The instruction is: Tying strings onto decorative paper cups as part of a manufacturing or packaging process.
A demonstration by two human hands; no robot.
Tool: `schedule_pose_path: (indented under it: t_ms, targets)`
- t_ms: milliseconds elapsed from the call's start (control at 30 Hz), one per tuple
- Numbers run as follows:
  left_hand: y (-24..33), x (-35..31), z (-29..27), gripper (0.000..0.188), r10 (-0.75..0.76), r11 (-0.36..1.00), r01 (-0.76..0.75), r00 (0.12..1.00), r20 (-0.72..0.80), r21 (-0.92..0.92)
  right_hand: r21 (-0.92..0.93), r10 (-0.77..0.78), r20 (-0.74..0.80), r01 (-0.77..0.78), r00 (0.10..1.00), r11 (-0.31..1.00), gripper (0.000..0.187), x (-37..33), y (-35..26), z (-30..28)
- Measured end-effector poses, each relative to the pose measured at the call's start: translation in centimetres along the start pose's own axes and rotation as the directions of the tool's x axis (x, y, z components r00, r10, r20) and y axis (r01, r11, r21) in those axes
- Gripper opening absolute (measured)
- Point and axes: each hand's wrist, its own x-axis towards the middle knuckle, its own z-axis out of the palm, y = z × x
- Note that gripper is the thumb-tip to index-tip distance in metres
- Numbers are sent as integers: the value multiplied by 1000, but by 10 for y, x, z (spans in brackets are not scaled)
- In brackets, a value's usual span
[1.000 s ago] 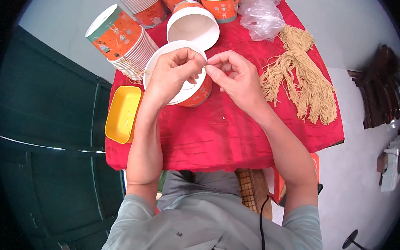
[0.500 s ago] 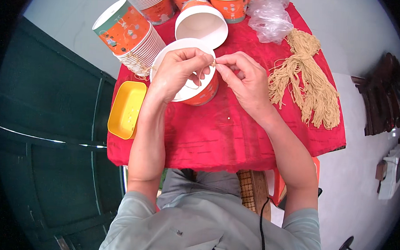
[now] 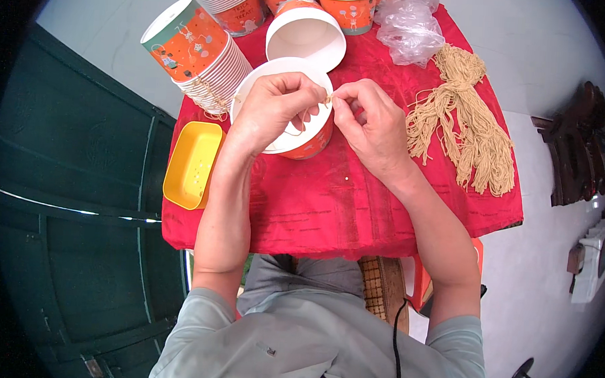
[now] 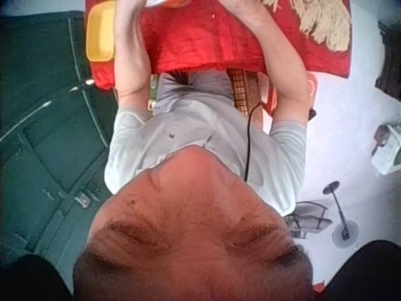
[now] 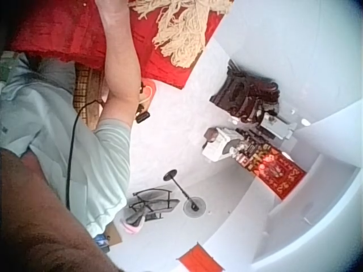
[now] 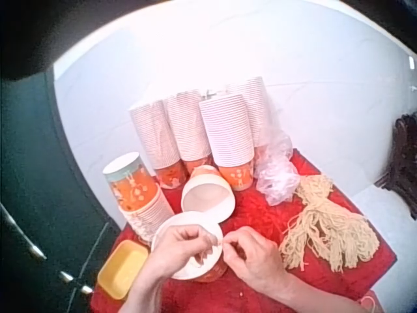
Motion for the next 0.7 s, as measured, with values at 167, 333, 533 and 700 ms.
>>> schedule_pose_path:
  t_ms: [167, 333, 533, 700]
  targets:
    - [0, -2, 0, 15, 17, 998, -20, 998, 54, 56, -9, -9, -19, 9, 1000, 1000, 14, -2, 3, 1]
    - [-2, -1, -4, 18, 14, 999, -10, 991, 133, -33, 125, 88, -4, -87, 996, 988, 14, 0, -1, 0]
    - [-1, -1, -2, 20, -44, 997, 50, 992, 114, -50, 165, 133, 4, -132, 991, 977, 12, 1, -2, -3]
    - [0, 0, -5, 20, -56, 994, 64, 995, 86, -90, 38, 28, 15, -29, 999, 999, 11, 0, -5, -2]
